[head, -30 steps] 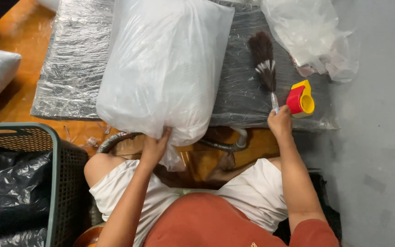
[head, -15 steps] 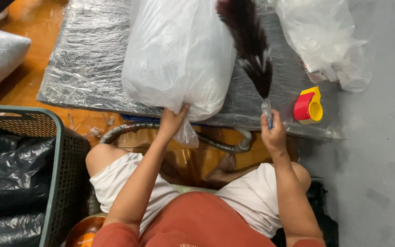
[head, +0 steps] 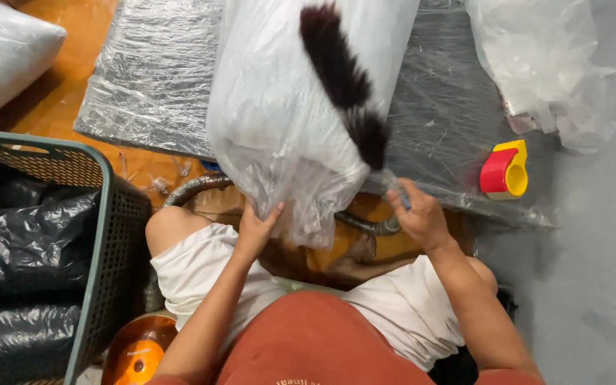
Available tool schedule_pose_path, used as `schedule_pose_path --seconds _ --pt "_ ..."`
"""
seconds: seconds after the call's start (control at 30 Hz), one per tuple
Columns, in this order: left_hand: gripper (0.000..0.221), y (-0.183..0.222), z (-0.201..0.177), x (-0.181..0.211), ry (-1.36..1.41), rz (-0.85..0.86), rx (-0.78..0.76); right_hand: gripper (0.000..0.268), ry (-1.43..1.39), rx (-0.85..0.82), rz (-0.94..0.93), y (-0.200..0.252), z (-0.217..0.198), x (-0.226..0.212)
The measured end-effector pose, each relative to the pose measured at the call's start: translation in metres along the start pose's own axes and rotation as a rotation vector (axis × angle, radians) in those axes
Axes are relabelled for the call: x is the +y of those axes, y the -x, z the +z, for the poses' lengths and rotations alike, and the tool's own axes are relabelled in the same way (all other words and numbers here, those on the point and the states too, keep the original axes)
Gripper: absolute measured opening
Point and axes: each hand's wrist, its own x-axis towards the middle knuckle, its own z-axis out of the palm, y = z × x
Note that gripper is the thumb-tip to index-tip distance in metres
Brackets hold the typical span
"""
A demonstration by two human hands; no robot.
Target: The person cleans a plastic pillow cover with a duster, inserts a pillow into the cover, and seals the opening by hand.
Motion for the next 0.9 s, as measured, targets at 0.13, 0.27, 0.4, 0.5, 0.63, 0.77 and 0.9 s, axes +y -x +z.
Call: schedule_pose_path --seconds 0.13,0.27,0.4,0.5,0.63,0.77,0.9 --pt "0.059 -0.025 0.008 -0.071 -0.072 -0.042 0.027 0.031 0.214 -0.193 -0.336 -0.003 -0.013 -0.042" --pt "0.052 -0.009 0.005 -0.043 -0.06 -0.001 0.065 0.031 0.128 -0.069 -0.154 -0.001 -0.008 -0.002" --pt "0.05 -0.01 0.006 -0.048 -0.076 0.019 0.047 0.033 0.122 0.004 -0.073 0.003 0.003 -0.015" --pt "0.049 -0.01 0.002 -0.058 -0.05 -0.012 0.011 0.034 0.232 -0.133 -0.29 0.017 0.005 -0.029" --pt "0.062 0.001 -0.026 -0.038 0.038 -0.01 -0.078 0.033 0.039 -0.082 -0.06 0.037 0.032 -0.007" --pt "0.107 -0.003 -0.058 0.006 0.044 0.058 -0.108 0.046 -0.521 0.122 0.522 0.028 0.051 -0.047" --pt "0.111 -0.024 -0.065 0.034 0.014 0.099 0.019 0.05 -0.915 0.272 0.678 0.008 0.1 -0.055"
